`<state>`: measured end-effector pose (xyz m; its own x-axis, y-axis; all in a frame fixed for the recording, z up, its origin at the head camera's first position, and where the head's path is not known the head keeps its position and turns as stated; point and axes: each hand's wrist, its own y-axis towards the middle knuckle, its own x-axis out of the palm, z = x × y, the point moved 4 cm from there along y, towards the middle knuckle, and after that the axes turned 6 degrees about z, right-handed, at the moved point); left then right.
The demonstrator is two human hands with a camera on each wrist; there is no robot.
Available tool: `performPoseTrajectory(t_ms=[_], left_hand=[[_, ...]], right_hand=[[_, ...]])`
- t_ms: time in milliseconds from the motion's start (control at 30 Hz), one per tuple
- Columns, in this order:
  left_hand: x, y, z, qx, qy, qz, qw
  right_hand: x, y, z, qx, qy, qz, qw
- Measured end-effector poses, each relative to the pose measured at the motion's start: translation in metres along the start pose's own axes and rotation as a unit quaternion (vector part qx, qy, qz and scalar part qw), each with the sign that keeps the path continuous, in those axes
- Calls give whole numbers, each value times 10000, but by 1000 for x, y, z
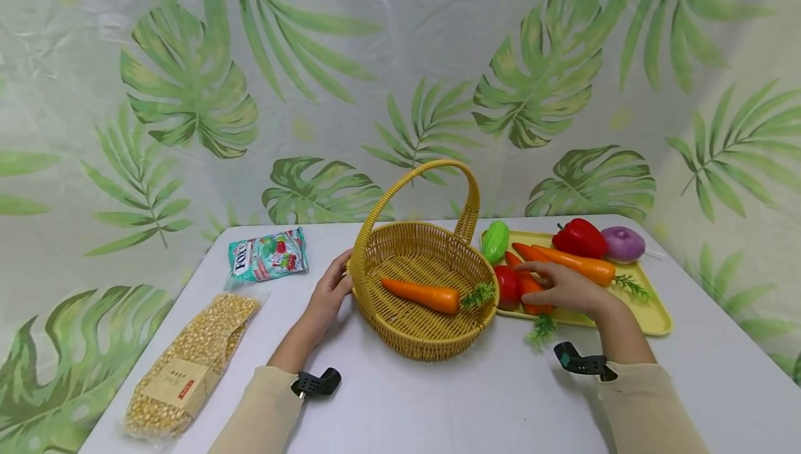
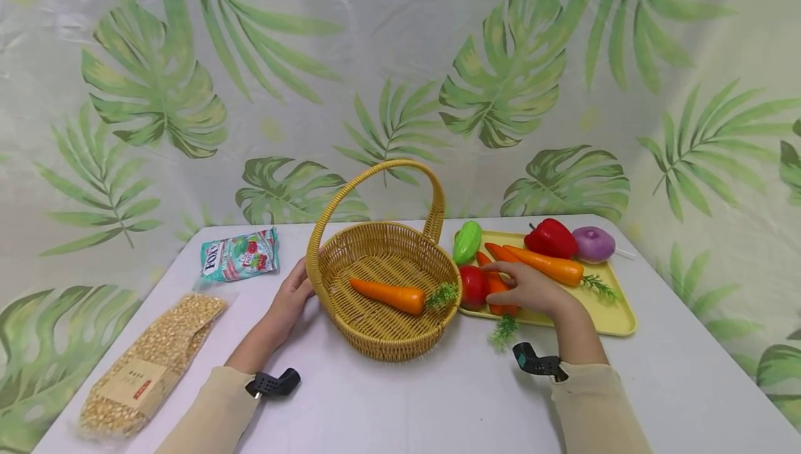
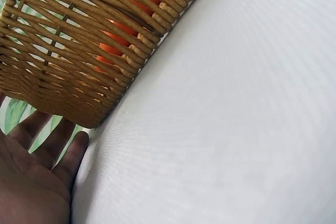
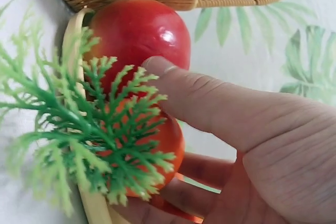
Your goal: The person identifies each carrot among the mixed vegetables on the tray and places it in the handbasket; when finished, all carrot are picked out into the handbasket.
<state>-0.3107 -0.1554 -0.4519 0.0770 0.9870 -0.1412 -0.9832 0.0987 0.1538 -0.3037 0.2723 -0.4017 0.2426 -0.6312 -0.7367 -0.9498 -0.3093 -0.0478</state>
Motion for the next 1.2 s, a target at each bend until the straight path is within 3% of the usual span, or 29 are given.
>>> performPoseTrajectory(t_ms=[333,633,1200], left_hand=[[0,0,-1,-1,18,0,10000],[-2,2,0,104,20,-71,9999],[-1,1,-1,46,-13,-23,10000]], right_hand=[[-1,-1,-6,94,-616,305,9976],[-10,-1,-16,204,-262,506,9982],[-19,-6,-29,-383,-14,988,9944]])
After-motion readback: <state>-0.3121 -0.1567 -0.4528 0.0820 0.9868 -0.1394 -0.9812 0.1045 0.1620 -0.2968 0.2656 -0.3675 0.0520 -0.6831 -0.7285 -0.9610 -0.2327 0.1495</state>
